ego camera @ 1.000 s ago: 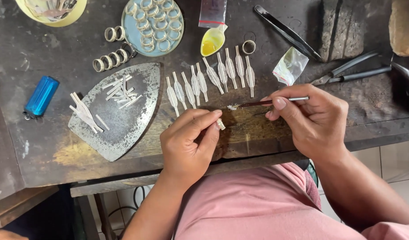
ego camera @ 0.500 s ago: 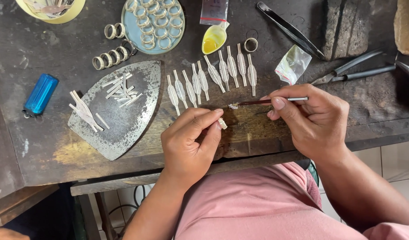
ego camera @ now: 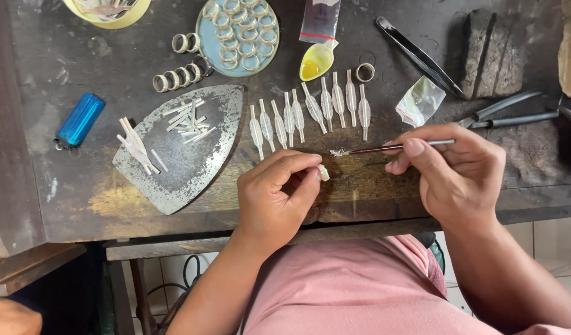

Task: Applying material to small jewelry components using a precision tool and tweezers as part of a ring design process.

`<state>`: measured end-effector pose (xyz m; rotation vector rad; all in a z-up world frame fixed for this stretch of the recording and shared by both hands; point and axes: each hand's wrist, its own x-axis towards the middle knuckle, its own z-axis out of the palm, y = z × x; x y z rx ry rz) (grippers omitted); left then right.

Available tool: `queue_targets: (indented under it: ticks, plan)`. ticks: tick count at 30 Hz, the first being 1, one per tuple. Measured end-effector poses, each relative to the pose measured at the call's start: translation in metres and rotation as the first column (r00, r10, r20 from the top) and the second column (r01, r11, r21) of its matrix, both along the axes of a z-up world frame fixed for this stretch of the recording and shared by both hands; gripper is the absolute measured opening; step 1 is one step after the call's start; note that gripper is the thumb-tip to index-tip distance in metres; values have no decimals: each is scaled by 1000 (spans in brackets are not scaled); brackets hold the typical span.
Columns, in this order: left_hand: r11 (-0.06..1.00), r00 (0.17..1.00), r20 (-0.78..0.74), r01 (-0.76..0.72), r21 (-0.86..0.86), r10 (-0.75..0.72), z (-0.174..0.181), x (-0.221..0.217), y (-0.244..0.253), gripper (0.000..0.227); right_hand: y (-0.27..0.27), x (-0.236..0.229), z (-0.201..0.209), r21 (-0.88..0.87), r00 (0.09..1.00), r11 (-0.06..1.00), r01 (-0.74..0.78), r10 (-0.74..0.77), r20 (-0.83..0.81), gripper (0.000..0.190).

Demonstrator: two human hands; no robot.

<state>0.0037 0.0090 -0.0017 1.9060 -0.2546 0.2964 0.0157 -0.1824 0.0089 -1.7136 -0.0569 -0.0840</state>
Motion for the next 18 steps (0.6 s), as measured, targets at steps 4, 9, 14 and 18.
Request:
queue_targets:
  ticks: [4, 9, 14, 18]
  plan:
    - [998, 999, 22, 44, -41, -43, 1, -1, 0, 12, -8, -1, -6, 245, 996, 969, 46, -26, -86, 12]
    - [998, 999, 29, 47, -44, -45, -1, -1, 0, 12, -4, -3, 1, 337, 993, 942, 10, 31, -114, 20]
    - [998, 998, 30, 52, -35, -51, -1, -2, 0, 12, 1, -5, -10, 355, 994, 935, 1, 37, -101, 21]
    - [998, 998, 37, 56, -29, -55, -1, -2, 0, 12, 1, -7, -12, 331, 996, 944, -10, 38, -78, 24]
